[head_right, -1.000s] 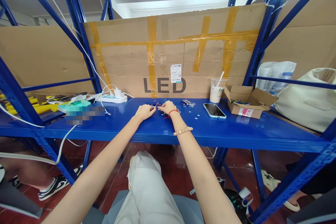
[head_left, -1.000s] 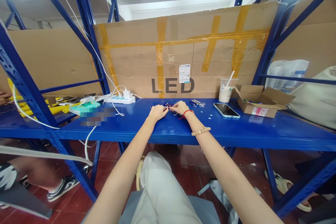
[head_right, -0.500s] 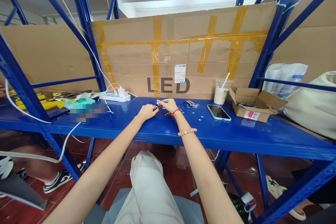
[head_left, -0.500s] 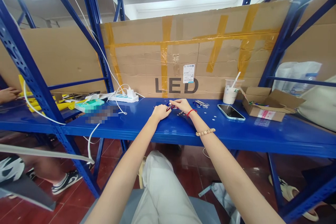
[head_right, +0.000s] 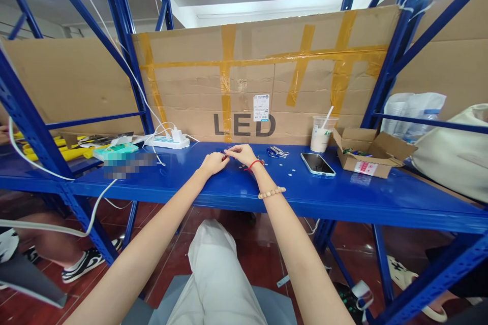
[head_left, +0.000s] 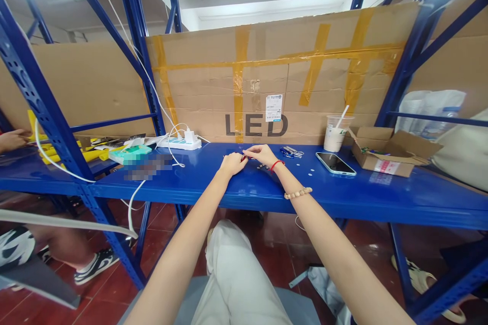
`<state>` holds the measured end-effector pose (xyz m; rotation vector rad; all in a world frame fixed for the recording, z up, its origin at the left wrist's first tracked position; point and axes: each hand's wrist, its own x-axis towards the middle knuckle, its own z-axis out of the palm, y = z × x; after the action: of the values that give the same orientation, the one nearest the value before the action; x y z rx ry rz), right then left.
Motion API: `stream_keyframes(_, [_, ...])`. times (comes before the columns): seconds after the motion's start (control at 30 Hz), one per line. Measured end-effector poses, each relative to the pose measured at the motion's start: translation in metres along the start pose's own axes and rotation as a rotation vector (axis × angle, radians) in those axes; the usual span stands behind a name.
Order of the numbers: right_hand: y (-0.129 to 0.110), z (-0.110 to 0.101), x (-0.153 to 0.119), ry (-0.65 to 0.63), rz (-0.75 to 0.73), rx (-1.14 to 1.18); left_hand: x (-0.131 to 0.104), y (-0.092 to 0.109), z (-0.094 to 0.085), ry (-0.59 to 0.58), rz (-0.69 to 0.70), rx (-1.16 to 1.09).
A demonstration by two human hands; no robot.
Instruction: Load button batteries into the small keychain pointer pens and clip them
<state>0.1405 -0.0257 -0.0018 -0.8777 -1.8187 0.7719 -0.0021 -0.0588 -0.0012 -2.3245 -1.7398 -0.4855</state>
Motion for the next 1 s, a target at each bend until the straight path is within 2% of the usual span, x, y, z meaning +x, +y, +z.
stream_keyframes(0.1, [-0.002,0.0,0.001,0.048,-0.007,0.012,0.0,0.0,-0.001,0.008,-0.015,-0.005])
stream_keyframes(0.17, [-0.004,-0.002,0.001,0.112,-0.018,0.021,0.0,0.001,-0.002,0.057,-0.031,-0.015])
stream_keyframes(0.27, [-0.007,-0.007,0.0,0.292,0.023,-0.042,-0.001,0.002,-0.002,0.248,-0.009,-0.048])
stream_keyframes(0.33, [-0.007,-0.01,-0.002,0.384,0.105,-0.192,-0.001,0.002,0.0,0.386,0.064,-0.063])
stream_keyframes(0.43, [-0.007,-0.012,-0.006,0.371,0.239,-0.518,0.001,0.001,0.004,0.518,0.154,-0.066])
stream_keyframes(0.53, [-0.007,-0.013,-0.009,0.313,0.36,-0.72,0.003,-0.001,0.008,0.57,0.18,-0.072])
stream_keyframes(0.67, [-0.006,-0.016,-0.01,0.37,0.483,-0.798,0.003,-0.001,0.006,0.511,0.172,-0.07])
stream_keyframes(0.8, [-0.003,-0.021,-0.009,0.408,0.503,-0.82,0.001,0.002,0.0,0.272,0.131,-0.034])
stream_keyframes(0.87, [-0.001,-0.022,-0.009,0.414,0.502,-0.798,0.0,0.004,-0.003,0.191,0.112,-0.014])
stream_keyframes(1.0, [0.002,-0.021,-0.008,0.374,0.504,-0.762,-0.001,0.006,-0.005,0.142,0.086,-0.004])
